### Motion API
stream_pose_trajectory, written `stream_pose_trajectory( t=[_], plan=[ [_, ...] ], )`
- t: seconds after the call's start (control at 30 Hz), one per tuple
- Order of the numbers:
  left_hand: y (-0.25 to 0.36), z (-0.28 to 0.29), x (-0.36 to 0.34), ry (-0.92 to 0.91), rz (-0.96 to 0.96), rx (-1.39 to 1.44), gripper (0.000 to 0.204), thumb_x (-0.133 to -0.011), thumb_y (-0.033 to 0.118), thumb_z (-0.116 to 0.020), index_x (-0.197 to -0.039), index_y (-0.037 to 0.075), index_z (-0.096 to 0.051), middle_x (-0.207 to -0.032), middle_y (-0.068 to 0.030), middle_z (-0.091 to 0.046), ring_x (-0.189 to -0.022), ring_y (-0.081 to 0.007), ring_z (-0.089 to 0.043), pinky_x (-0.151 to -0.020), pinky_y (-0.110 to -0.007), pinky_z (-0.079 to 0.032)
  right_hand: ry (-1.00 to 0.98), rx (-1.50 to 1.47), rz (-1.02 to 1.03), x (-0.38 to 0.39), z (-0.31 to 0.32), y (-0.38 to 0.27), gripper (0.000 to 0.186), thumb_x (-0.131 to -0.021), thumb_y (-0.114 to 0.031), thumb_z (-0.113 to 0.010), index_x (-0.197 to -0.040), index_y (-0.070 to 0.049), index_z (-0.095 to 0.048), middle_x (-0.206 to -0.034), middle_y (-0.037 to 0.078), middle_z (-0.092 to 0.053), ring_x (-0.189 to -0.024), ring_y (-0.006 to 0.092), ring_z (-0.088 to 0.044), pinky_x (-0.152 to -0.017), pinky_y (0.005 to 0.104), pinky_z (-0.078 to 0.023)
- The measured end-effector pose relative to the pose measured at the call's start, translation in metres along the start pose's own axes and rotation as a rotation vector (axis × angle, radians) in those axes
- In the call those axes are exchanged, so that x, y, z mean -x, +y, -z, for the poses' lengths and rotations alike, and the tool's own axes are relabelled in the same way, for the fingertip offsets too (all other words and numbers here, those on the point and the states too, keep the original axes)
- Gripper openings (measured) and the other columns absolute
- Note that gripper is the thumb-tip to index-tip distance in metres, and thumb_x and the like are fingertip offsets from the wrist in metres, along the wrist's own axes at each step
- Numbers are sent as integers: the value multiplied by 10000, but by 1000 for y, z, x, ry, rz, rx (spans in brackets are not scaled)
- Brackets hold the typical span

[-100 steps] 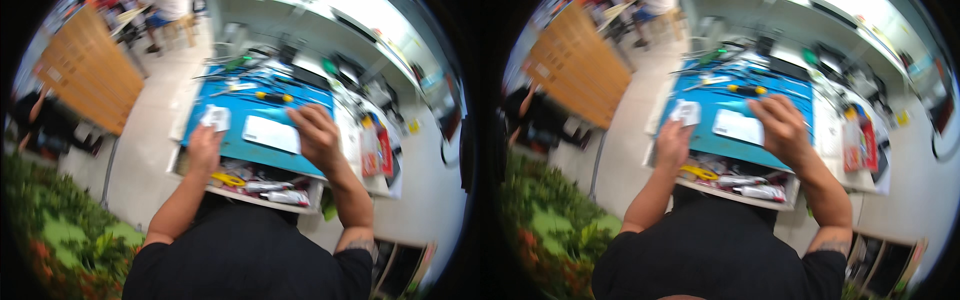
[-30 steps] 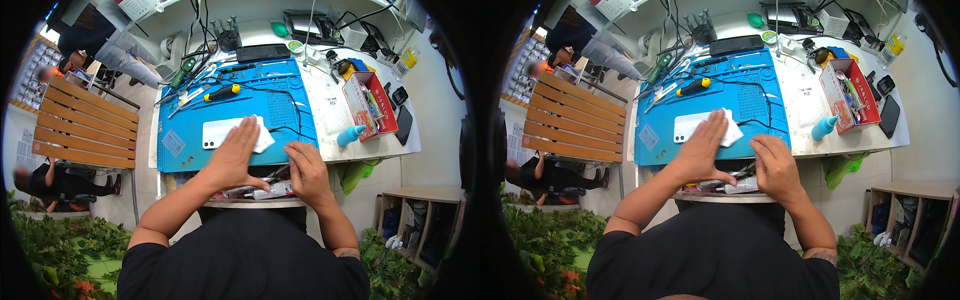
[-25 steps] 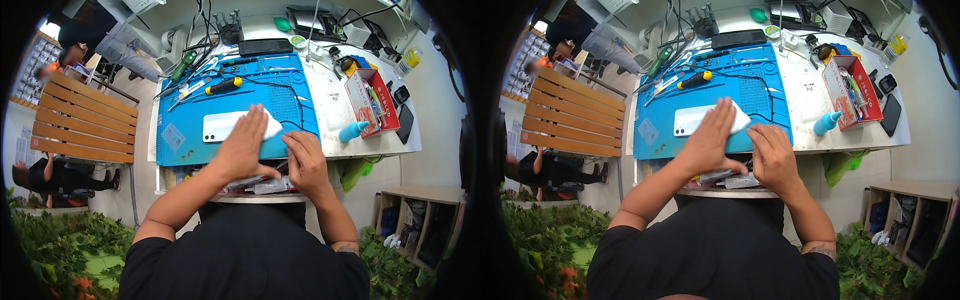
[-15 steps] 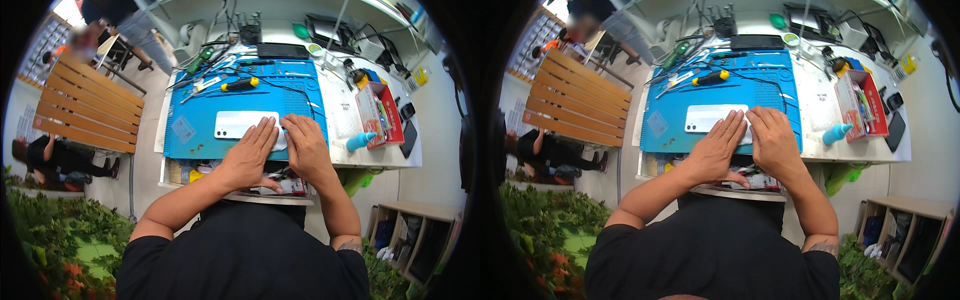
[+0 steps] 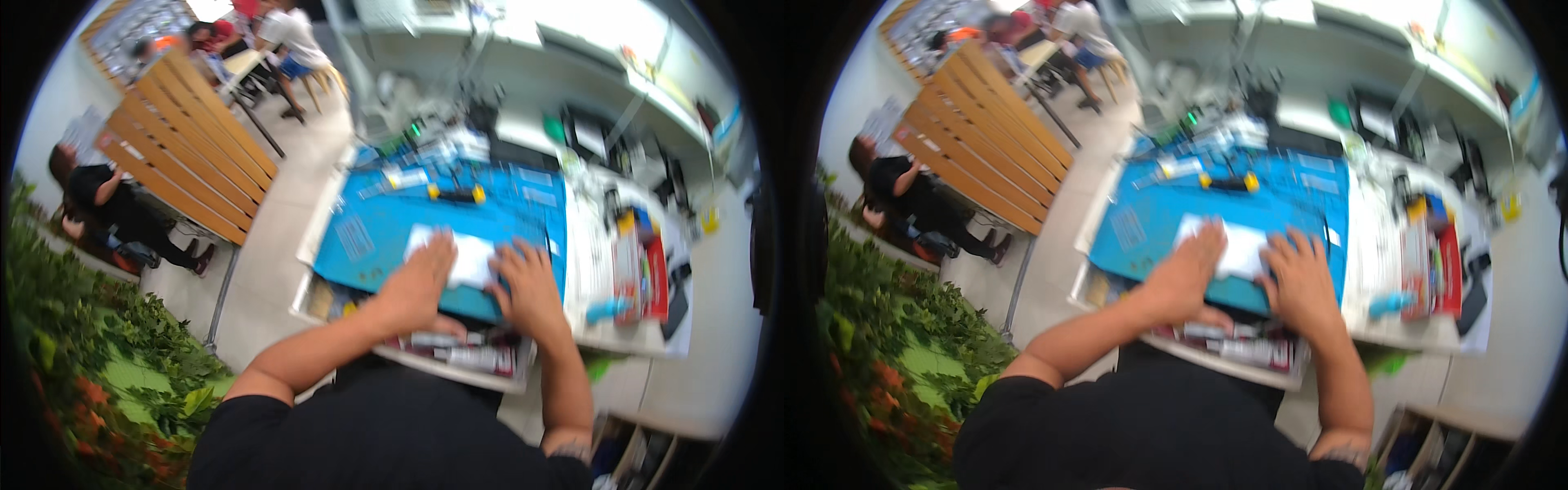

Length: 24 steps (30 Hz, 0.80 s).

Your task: The person applies adhesive from a tube to the internal frame of a mobile phone, presses a back panel onto the frame, and wipes the device with a cloth and liquid.

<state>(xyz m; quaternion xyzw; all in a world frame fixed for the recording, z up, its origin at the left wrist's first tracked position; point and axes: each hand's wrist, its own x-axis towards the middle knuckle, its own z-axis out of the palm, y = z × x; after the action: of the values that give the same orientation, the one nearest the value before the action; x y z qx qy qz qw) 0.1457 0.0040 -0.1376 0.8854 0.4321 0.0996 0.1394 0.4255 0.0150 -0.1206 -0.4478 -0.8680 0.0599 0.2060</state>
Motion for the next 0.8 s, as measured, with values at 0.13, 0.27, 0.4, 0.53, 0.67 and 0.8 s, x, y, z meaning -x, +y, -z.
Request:
stream_pose_trajectory(
  t=[0.13, 0.27, 0.4, 0.53, 0.67, 0.8],
  plan=[
    [-21, 20, 1, 40, 134, -177, 1594, -748, 967, -760, -1713, -193, -248, -1825, -407, -216, -1736, -522, -190, -1413, -567, -219, -13, -19, -69, 2, 6, -4, 389, -975, -240, -836, -1322, -79, -764, -1500, 138, -690, -1469, 430, -554, -1244, 627, -378],
    [17, -8, -23, 18, -89, 10, 1589, -742, 907, -834, -1712, -198, -231, -1812, -421, -225, -1739, -512, -186, -1423, -543, -203, -16, 11, -62, -2, 1, -8, 399, -981, -247, -836, -1338, -84, -764, -1517, 136, -688, -1479, 428, -545, -1246, 617, -370],
    [-8, 16, -6, 20, -15, 120, 1558, -731, 856, -886, -1703, -188, -259, -1811, -406, -249, -1730, -521, -205, -1424, -544, -204, -33, -32, -114, 5, 1, -4, 393, -995, -263, -829, -1348, -99, -771, -1545, 134, -686, -1489, 431, -534, -1258, 586, -359],
    [3, -1, -21, 96, -12, 136, 1552, -736, 875, -860, -1707, -181, -269, -1812, -391, -263, -1737, -504, -198, -1425, -552, -181, 44, -104, -91, 5, -9, -5, 539, -930, -207, -896, -1414, -54, -716, -1472, 155, -710, -1425, 414, -585, -1239, 554, -398],
    [25, -22, -24, 30, -169, 15, 1551, -773, 944, -758, -1718, -181, -260, -1841, -381, -209, -1751, -495, -161, -1423, -555, -185, 121, -397, -242, 14, -9, 4, 751, -826, -128, -971, -1488, 11, -646, -1400, 191, -722, -1355, 414, -625, -1199, 521, -464],
    [-19, -4, 6, 101, 2, -126, 1560, -773, 958, -742, -1714, -189, -258, -1848, -382, -185, -1753, -499, -150, -1421, -558, -188, 45, -182, -99, 20, 2, 19, 872, -792, -148, -997, -1551, 22, -604, -1378, 210, -716, -1336, 424, -627, -1188, 511, -478]
  ],
)
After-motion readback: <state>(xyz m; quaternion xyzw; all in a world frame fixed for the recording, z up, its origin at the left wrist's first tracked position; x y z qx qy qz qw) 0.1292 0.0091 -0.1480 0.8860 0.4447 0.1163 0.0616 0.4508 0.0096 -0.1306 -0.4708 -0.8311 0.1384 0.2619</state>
